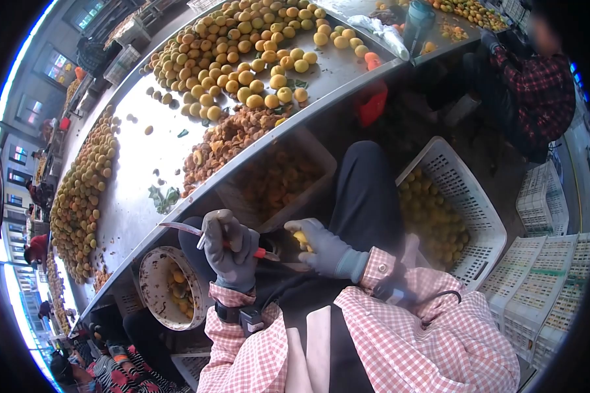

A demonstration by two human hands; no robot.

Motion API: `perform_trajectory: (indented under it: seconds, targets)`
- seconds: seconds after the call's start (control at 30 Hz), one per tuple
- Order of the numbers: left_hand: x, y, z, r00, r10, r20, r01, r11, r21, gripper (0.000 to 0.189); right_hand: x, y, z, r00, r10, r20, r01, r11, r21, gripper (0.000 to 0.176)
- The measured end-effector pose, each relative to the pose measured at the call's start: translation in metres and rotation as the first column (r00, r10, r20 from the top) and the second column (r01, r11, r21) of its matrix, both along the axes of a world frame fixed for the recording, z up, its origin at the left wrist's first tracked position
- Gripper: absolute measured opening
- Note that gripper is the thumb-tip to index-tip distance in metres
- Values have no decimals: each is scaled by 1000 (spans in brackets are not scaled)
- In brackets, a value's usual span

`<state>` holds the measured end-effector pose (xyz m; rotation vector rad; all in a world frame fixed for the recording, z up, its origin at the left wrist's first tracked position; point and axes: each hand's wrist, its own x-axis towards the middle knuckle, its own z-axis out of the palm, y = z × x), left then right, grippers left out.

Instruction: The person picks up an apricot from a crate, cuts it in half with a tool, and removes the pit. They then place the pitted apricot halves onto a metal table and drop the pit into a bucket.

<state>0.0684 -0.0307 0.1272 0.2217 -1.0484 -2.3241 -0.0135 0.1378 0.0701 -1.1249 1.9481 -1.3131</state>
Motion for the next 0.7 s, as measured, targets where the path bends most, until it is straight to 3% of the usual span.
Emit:
perform_trajectory:
  seconds: [0.1, 0.13, 0.17, 0.2, 0.27, 0.3, 0.4, 0.47, 0.53, 0.6, 0.7]
  targets:
    - [0, 0, 0, 1000, 10, 3, -10, 1000, -6, 28, -3, 0, 5, 990, -63, 124, 64, 998, -8, 49]
    - [0, 1, 0, 1000, 15, 5, -15, 1000, -4, 28, -9, -1, 24, 864, -115, 490, 60, 990, 127, 51]
    - [0, 1, 0, 1000, 17, 7, -17, 1000, -3, 28, -12, -1, 35, 606, -201, 770, 4, 968, 250, 53]
    - [-1, 1, 0, 1000, 5, 4, -5, 1000, -2, 27, -12, 0, 27, 605, -202, 770, 3, 968, 252, 53]
    - [-3, 2, 0, 1000, -8, 1, 8, 1000, 1, 27, -12, 4, 4, 915, 80, 396, -80, 997, -18, 46]
    - [-4, 3, 0, 1000, -28, -12, 28, 999, -19, 27, -9, 4, 4, 915, 79, 397, -79, 997, -17, 46]
    - [-6, 5, -1, 999, -47, -21, 46, 998, -44, 26, -6, 0, 12, 885, -7, 465, 16, 1000, -15, 40]
    - [-6, 6, -1, 999, -47, -18, 46, 998, -48, 26, -9, -1, 24, 671, -203, 713, 88, 977, 196, 34]
    - [-6, 5, 0, 999, -50, -15, 49, 997, -55, 25, -13, 2, 22, 682, -166, 713, 66, 984, 165, 40]
    - [-7, 5, -1, 999, -49, -19, 48, 997, -54, 25, -14, 3, 23, 613, 53, 789, -2, 998, -66, 45]
    - [-9, 7, 0, 998, -50, -31, 49, 998, -41, 25, -5, 1, 10, 589, 93, 802, -15, 994, -104, 48]
